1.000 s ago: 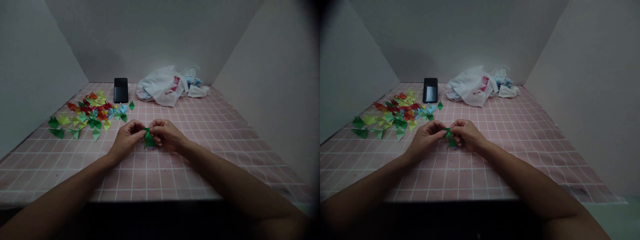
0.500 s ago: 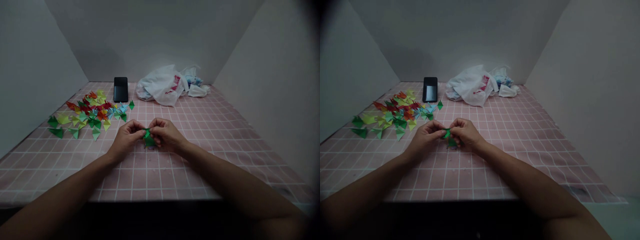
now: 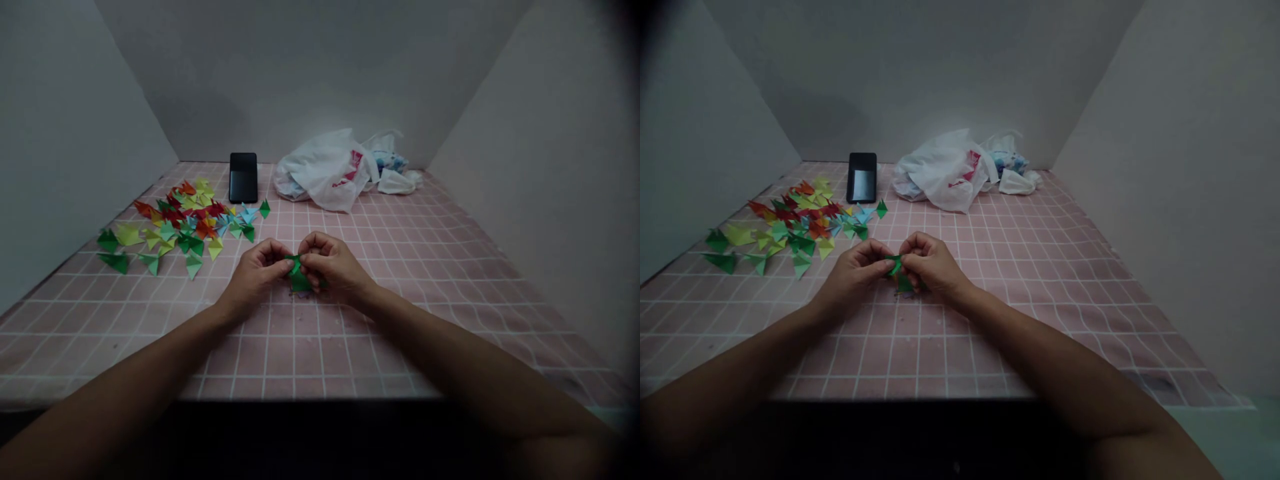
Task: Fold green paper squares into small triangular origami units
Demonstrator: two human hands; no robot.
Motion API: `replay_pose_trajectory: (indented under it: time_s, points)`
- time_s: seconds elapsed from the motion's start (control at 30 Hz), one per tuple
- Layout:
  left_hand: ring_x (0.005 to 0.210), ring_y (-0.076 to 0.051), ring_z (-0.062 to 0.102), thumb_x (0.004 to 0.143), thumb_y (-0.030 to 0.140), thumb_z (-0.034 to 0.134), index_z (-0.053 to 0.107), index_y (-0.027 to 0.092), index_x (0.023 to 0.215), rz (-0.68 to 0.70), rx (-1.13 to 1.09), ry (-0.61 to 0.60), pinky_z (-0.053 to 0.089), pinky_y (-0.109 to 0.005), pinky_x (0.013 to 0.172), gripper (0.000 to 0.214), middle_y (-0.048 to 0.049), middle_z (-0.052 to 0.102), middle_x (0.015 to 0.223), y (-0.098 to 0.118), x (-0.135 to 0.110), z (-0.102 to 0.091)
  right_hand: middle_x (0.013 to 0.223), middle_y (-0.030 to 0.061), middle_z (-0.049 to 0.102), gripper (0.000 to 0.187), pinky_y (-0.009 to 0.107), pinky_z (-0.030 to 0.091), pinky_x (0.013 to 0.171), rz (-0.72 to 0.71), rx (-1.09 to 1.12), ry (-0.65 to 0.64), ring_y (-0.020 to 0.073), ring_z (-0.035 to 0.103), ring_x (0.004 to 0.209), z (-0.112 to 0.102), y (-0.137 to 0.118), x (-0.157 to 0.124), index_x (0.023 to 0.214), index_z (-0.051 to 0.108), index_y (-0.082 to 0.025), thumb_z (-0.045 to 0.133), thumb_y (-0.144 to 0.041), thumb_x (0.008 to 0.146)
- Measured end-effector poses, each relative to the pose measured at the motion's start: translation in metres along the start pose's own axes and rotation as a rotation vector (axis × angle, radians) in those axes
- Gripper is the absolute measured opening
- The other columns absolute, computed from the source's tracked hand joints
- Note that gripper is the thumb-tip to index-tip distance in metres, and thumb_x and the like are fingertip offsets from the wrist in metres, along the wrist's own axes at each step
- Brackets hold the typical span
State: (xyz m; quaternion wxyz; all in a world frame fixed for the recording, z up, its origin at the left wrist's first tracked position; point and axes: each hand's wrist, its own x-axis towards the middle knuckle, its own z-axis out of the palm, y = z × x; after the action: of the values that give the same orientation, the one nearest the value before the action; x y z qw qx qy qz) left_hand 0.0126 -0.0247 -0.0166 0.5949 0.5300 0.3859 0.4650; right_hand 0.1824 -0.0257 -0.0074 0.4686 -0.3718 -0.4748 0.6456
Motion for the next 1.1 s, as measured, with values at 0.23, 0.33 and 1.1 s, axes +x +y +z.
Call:
replay_pose_trajectory:
  time_s: [0.23, 0.33, 1.1]
  points:
    - [0.068, -0.011, 0.062, 0.07, 0.023, 0.079, 0.063, 0.018, 0.079, -0.009, -0.055, 0.053, 0.05, -0.025, 0.067, 0.019, 0.0033, 0.065, 0.074, -0.001, -0.001, 0.003, 0.052, -0.0092, 0.061, 0.019, 0.016, 0.038, 0.031, -0.01, 0.036, 0.016, 0.006, 0.046, 0.031, 0.002, 0.003, 0.0, 0.082, 0.053, -0.021, 0.067, -0.02, 0.069]
    - [0.068, -0.012, 0.063, 0.071, 0.025, 0.079, 0.063, 0.018, 0.08, -0.014, -0.053, 0.047, 0.051, -0.026, 0.068, 0.02, 0.0024, 0.066, 0.074, -0.002, -0.001, 0.003, 0.052, -0.009, 0.062, 0.021, 0.017, 0.04, 0.032, -0.023, 0.042, 0.013, 0.0068, 0.048, 0.032, 0.002, 0.005, 0.0, 0.083, 0.052, -0.021, 0.068, -0.021, 0.069]
    - [0.056, -0.01, 0.064, 0.067, 0.024, 0.081, 0.064, 0.017, 0.085, -0.084, -0.156, 0.062, 0.053, -0.022, 0.057, 0.025, 0.0028, 0.07, 0.068, 0.009, -0.004, 0.009, 0.062, -0.0066, 0.067, 0.018, 0.02, 0.051, 0.04, -0.107, 0.062, -0.019, 0.0082, 0.056, 0.04, 0.003, 0.008, -0.002, 0.087, 0.056, -0.02, 0.069, -0.022, 0.075]
